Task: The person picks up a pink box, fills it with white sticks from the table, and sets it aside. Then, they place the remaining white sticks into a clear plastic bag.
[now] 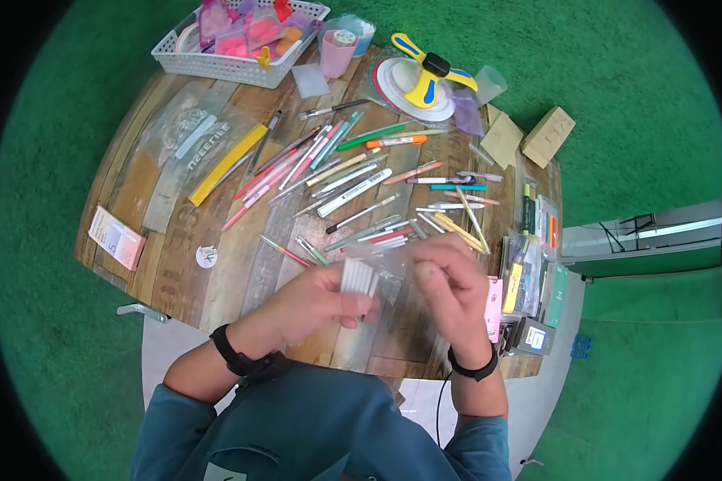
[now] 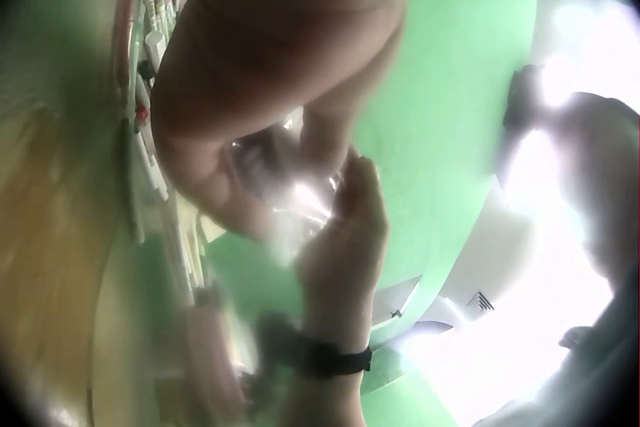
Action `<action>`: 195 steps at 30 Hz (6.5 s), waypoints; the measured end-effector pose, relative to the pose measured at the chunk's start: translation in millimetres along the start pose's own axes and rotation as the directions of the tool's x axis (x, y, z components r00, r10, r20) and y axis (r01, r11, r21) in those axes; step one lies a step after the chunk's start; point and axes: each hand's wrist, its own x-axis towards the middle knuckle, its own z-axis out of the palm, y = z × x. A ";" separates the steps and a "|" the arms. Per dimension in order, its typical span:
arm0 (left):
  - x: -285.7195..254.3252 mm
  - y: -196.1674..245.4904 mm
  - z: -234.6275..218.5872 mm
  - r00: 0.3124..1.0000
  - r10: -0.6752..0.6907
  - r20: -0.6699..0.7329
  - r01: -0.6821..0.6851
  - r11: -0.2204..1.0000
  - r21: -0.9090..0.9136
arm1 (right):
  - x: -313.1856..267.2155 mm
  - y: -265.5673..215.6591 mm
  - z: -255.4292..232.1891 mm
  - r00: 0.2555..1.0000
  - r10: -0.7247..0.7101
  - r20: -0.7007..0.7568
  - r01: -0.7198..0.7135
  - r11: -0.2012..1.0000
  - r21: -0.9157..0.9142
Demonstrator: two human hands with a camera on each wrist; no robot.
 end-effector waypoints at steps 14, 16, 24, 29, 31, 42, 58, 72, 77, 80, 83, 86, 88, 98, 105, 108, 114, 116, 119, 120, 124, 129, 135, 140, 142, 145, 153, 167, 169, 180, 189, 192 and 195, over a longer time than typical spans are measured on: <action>-6.5 20.4 -27.0 0.897 0.270 -0.351 -0.327 0.938 -0.115 | 9.2 58.6 51.9 0.913 -0.065 0.402 0.284 0.810 -0.514; -5.7 19.5 -27.1 0.899 0.262 -0.351 -0.320 0.940 -0.118 | 15.4 55.6 51.3 0.887 -0.087 0.454 0.340 0.788 -0.513; 0.9 27.2 -22.0 0.905 0.270 -0.329 -0.311 0.947 -0.079 | 22.3 58.4 34.0 0.941 0.098 0.323 0.056 0.899 -0.434; 5.8 24.2 -21.2 0.921 0.235 -0.312 -0.266 0.962 -0.059 | 26.4 35.0 -23.6 0.981 0.168 -0.094 -0.169 0.986 0.000; 9.6 19.9 -21.6 0.942 0.202 -0.266 -0.217 0.976 -0.029 | 24.0 27.1 -42.5 0.967 0.226 -0.118 -0.209 0.968 0.138; 21.9 7.7 -0.9 0.993 0.064 -0.100 -0.064 0.998 0.007 | -21.3 -7.5 -51.9 0.836 0.548 0.022 -0.505 0.752 0.424; 29.3 4.1 4.3 0.998 0.031 0.056 -0.039 0.988 0.149 | -27.8 -0.2 -33.0 0.960 0.146 -0.239 -0.058 0.938 0.342; 27.9 5.1 4.0 0.990 -0.012 0.141 0.008 0.999 0.033 | -8.1 -11.9 -23.0 0.993 0.110 0.051 -0.104 0.989 -0.102; 28.3 2.9 5.6 0.985 -0.009 0.171 0.015 0.999 -0.036 | -2.3 -13.5 -23.9 0.987 0.038 0.157 -0.035 0.999 -0.017; 28.6 1.2 3.3 0.985 -0.002 0.172 0.011 0.999 -0.051 | -4.3 -16.1 -22.9 0.984 0.107 0.145 -0.113 0.993 0.033; 26.9 6.4 -1.9 0.989 0.030 0.145 -0.026 0.999 -0.031 | -6.8 -10.3 -24.2 0.989 0.138 -0.056 -0.137 0.990 0.026; 17.7 28.5 -10.0 0.963 0.223 -0.148 -0.230 0.972 -0.035 | 4.0 4.9 -27.9 0.980 0.199 -0.008 -0.194 0.946 -0.261; 16.9 42.2 -17.7 0.902 0.342 -0.264 -0.375 0.923 -0.082 | -1.0 37.8 -14.6 0.996 0.081 0.035 -0.062 0.925 -0.376; 17.7 37.8 -21.2 0.923 0.256 -0.288 -0.285 0.957 -0.063 | -6.0 68.2 16.1 0.925 0.088 0.368 0.183 0.747 -0.639; 21.2 29.5 -16.9 0.929 0.239 -0.282 -0.266 0.962 -0.061 | 1.4 48.9 14.8 0.869 0.173 0.464 0.142 0.810 -0.568; 16.9 20.4 -16.1 0.961 0.178 -0.211 -0.194 0.980 -0.054 | -3.3 20.1 -11.6 0.920 0.363 0.150 -0.296 0.892 -0.343; 24.1 8.5 -11.0 0.997 0.079 0.023 -0.080 0.996 0.049 | -15.8 -3.8 -31.1 0.937 0.206 -0.281 -0.074 0.905 0.418; 24.5 7.3 -5.1 0.997 0.068 0.044 -0.071 0.994 0.082 | -12.1 -9.8 -25.0 0.936 0.118 -0.331 0.021 0.922 0.387; 22.0 7.8 4.1 0.996 0.066 0.057 -0.072 0.993 0.098 | -15.0 1.4 -16.9 0.954 0.053 -0.294 0.032 0.961 0.276; 21.4 7.4 4.5 0.996 0.066 0.052 -0.071 0.993 0.098 | -15.1 1.1 -15.5 0.955 0.054 -0.293 0.032 0.959 0.280; 20.9 4.5 2.5 0.995 0.069 0.076 -0.076 0.993 0.090 | -14.0 -3.5 -12.8 0.949 0.263 -0.175 -0.210 0.938 0.275; 18.7 8.3 6.9 0.997 0.047 0.066 -0.050 0.998 0.045 | -2.7 -14.4 -16.8 0.988 0.144 0.057 -0.146 0.989 0.024; 21.2 4.1 5.1 0.993 0.002 0.119 0.001 1.000 -0.023 | -0.4 -13.0 -15.4 0.991 0.084 0.103 -0.084 0.996 -0.007; 22.1 1.4 2.4 0.993 0.026 0.111 -0.024 1.000 -0.017 | 1.0 -9.7 -17.2 0.990 0.120 0.068 -0.122 0.992 0.040; 20.1 3.2 2.3 0.995 0.027 0.093 -0.027 1.000 -0.003 | 0.8 -7.3 -20.9 0.971 0.126 0.204 -0.147 0.985 0.094; 20.4 3.1 -1.6 0.998 0.032 0.049 -0.032 0.999 0.019 | -2.3 -5.0 -18.5 0.965 0.143 0.218 -0.168 0.981 0.101; 18.9 9.1 -0.4 0.999 0.047 0.027 -0.047 0.999 0.005 | -0.9 -3.7 -21.3 0.931 0.272 0.245 -0.316 0.934 0.165; 14.5 17.5 -2.8 0.988 0.063 -0.142 -0.061 0.998 0.019 | 3.0 2.3 -17.3 0.878 0.334 0.342 -0.417 0.886 0.205; 14.3 22.6 -7.4 0.973 0.127 -0.192 -0.138 0.989 -0.046 | 1.2 7.1 -16.1 0.900 0.403 0.168 -0.432 0.879 0.201; 12.4 41.0 -20.7 0.905 0.286 -0.315 -0.341 0.930 -0.135 | 7.8 75.1 22.0 0.938 0.182 0.295 0.042 0.785 -0.618; 14.1 30.8 -23.0 0.935 0.211 -0.284 -0.259 0.955 -0.143 | 25.8 76.6 24.0 0.882 0.204 0.424 0.143 0.742 -0.655; 12.9 30.6 -19.5 0.941 0.210 -0.265 -0.256 0.955 -0.152 | 26.1 79.3 23.8 0.871 0.187 0.455 0.177 0.744 -0.644; 12.3 27.5 -22.3 0.951 0.193 -0.241 -0.231 0.963 -0.140 | 25.3 77.0 21.4 0.858 0.201 0.472 0.168 0.758 -0.630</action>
